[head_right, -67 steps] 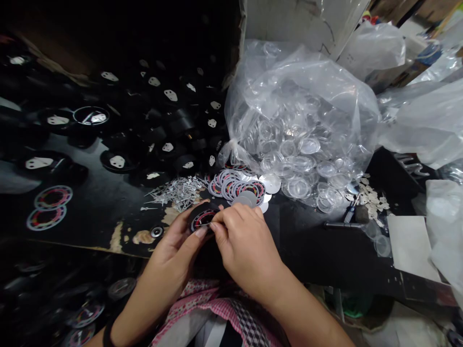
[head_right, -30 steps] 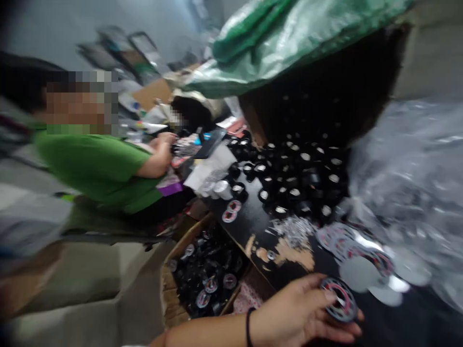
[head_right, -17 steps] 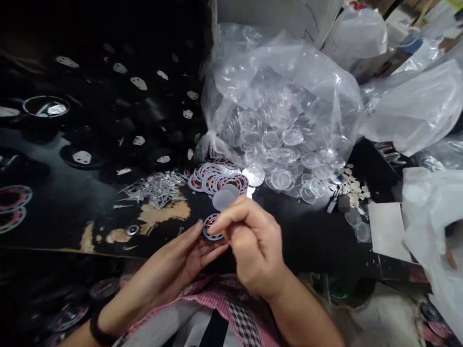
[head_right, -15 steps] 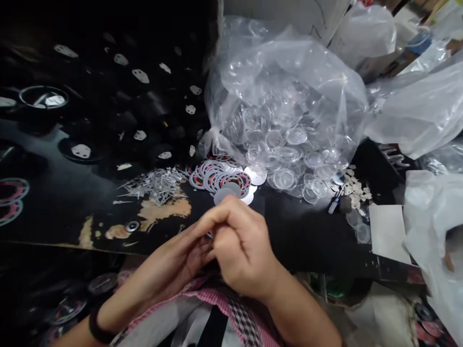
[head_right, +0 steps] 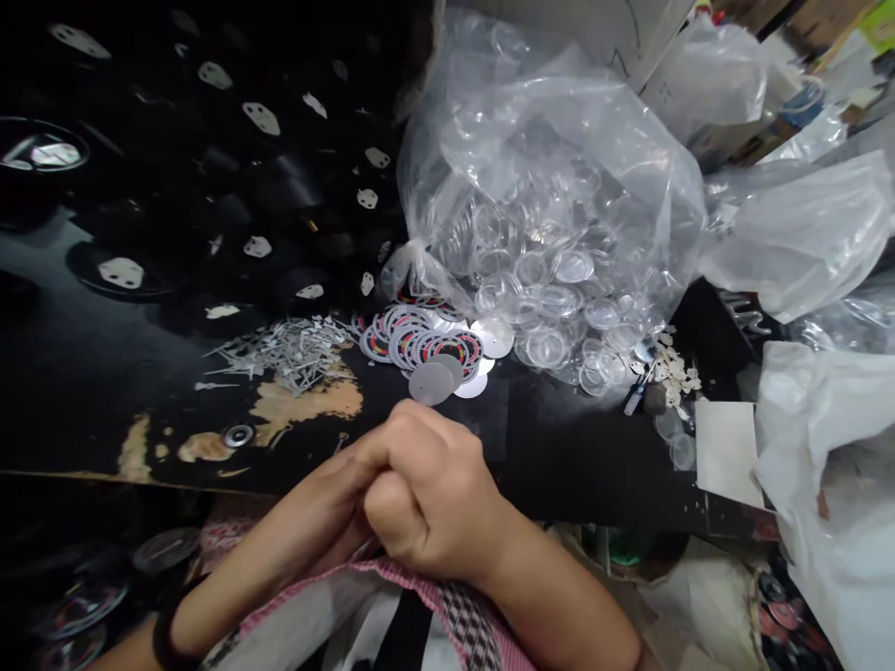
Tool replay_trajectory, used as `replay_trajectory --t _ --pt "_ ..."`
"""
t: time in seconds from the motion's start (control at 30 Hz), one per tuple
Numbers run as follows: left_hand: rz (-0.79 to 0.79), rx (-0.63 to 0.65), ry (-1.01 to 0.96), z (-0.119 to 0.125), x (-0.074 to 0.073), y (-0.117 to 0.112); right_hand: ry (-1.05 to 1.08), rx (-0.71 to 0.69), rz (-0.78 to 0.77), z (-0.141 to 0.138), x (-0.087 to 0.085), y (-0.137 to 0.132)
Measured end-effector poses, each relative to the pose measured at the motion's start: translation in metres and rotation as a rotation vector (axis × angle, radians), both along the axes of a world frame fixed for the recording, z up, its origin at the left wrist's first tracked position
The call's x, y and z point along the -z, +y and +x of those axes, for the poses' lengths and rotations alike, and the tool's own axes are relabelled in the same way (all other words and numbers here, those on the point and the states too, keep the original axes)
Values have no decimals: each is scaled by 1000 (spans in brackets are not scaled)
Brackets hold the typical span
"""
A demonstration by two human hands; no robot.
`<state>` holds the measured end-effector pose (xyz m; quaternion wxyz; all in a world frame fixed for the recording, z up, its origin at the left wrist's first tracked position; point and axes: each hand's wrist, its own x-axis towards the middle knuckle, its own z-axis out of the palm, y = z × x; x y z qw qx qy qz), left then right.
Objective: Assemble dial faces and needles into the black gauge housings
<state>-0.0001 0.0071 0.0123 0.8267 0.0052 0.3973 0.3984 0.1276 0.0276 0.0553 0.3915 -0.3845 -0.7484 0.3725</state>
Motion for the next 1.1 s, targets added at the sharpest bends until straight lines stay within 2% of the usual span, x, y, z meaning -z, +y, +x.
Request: replay_trajectory --t 0.07,0.13,0.2,0.27,0.37,0.43,0.5,0.57,0.63,0.7,0.73,0.8,0.87,0.9,1.0,1.1 --pt "12 -13 -2 0 2 -1 126 8 -51 -3 2 6" --pt "3 -42 -12 0 4 -2 297 71 -130 3 -4 12" --pt "-22 -45 -3 0 5 -2 456 222 -109 22 -11 16" --pt "-60 -44 25 0 6 -1 508 427 -12 51 -12 18" --pt "-109 -66 53 0 7 -3 380 698 34 97 6 18" --pt "-116 -70 65 0 10 -5 269 783 42 123 23 16" --pt "-85 -74 89 -1 12 -6 172 809 49 141 33 11" --pt "-23 -98 139 -1 11 -4 95 826 61 147 31 5" --pt "43 -144 224 1 5 -2 -87 859 180 137 17 -1" --pt "93 -166 299 2 -3 1 -342 791 330 113 0 -6" --pt "113 -158 320 3 -6 2 -427 674 336 98 -8 -6" --pt "139 -127 332 3 -10 3 -498 339 212 67 -16 -4" --pt "158 -90 341 1 -10 2 -540 120 132 41 -15 0" --pt "168 -70 351 -1 -8 1 -572 76 139 31 -11 3" --pt "205 -14 374 -8 -2 -3 -680 68 250 17 1 9" --pt "137 -48 362 -9 3 -6 -724 75 324 13 6 12"
